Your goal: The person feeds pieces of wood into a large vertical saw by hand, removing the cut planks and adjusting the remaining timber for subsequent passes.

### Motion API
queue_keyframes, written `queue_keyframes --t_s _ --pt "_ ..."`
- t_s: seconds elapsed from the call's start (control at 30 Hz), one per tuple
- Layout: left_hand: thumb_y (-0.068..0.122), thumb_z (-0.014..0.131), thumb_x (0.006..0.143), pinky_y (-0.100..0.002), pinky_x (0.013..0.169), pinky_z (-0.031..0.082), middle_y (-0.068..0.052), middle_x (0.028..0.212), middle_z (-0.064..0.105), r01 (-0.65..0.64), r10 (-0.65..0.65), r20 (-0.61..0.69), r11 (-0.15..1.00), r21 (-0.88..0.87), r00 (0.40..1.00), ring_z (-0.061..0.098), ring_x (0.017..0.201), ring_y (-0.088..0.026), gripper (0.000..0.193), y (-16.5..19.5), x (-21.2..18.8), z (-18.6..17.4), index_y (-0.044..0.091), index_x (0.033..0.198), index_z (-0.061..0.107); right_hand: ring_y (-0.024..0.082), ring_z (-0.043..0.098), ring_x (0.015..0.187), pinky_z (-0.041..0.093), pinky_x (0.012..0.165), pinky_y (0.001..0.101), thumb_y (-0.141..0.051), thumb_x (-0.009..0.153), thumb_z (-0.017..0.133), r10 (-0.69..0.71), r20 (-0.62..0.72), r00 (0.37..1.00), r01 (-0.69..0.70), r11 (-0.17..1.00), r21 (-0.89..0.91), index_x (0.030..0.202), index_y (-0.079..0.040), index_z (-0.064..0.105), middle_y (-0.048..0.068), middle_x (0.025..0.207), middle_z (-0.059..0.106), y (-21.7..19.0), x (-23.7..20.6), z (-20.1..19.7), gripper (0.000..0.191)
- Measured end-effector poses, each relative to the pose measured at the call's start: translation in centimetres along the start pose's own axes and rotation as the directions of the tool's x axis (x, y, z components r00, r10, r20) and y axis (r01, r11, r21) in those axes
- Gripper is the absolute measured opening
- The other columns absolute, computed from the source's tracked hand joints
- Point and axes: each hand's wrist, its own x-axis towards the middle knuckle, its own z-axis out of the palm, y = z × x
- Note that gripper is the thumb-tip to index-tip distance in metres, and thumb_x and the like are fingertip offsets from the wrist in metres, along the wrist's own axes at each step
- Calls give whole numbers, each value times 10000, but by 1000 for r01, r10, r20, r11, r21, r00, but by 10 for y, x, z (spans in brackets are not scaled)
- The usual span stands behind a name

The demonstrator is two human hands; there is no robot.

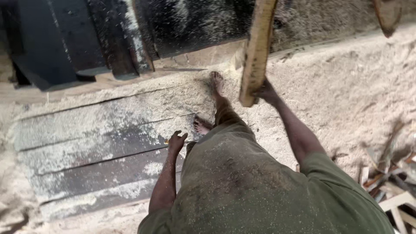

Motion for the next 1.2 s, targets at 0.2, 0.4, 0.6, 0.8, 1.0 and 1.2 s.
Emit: queue_keyframes --t_s 0.2,0.4,0.6,0.8,1.0,1.2 --pt "621 727 821 -467 951 548 -204 1101 752 -83 73 54 971 226 996 706 1079 -369 748 -9 -2 9 74 1326 652 326 561 1346 482 1137 504 -46 626 861 269 -126 955 -285 949 -132 1594 -107 283 155 1432 582 -29 -20 -73 1129" --pt "612 751 799 -464 981 534 -209 1216 713 -120 101 98 968 222 990 676 1142 -373 776 5 13 4 70 1341 627 323 635 1237 522 1051 524 -112 784 770 252 -238 938 -311 915 -257 1552 -72 470 146 1411 631 -63 -35 -129 825" --pt "601 694 865 -430 937 574 -174 1229 734 -64 77 239 996 -60 968 715 1088 -298 786 61 24 2 76 1434 558 305 676 1154 594 935 507 -155 806 811 340 -256 905 -383 912 -144 1518 -75 511 137 1359 654 -56 -2 -84 776" --pt "646 556 905 -458 817 562 -176 1241 692 -33 213 243 812 -583 947 671 1030 -304 813 157 56 8 138 1533 466 253 687 1070 628 868 431 -258 750 900 145 -171 975 -142 989 30 1473 -49 528 176 1248 650 -47 76 57 839" --pt "687 393 989 -437 929 494 -97 1448 558 -123 307 145 704 -699 941 587 1229 -260 811 200 68 -2 175 1609 286 323 636 1166 607 930 478 -453 771 901 -164 -122 979 82 864 -497 1557 -101 480 194 1316 588 -63 99 101 959" --pt "653 432 975 -443 898 503 -97 1340 628 -73 325 207 674 -735 923 610 1174 -262 751 212 67 -7 160 1539 384 332 626 1198 606 944 506 -558 729 830 73 -118 990 -108 936 -336 1627 -153 299 239 1380 560 -60 96 99 1119"
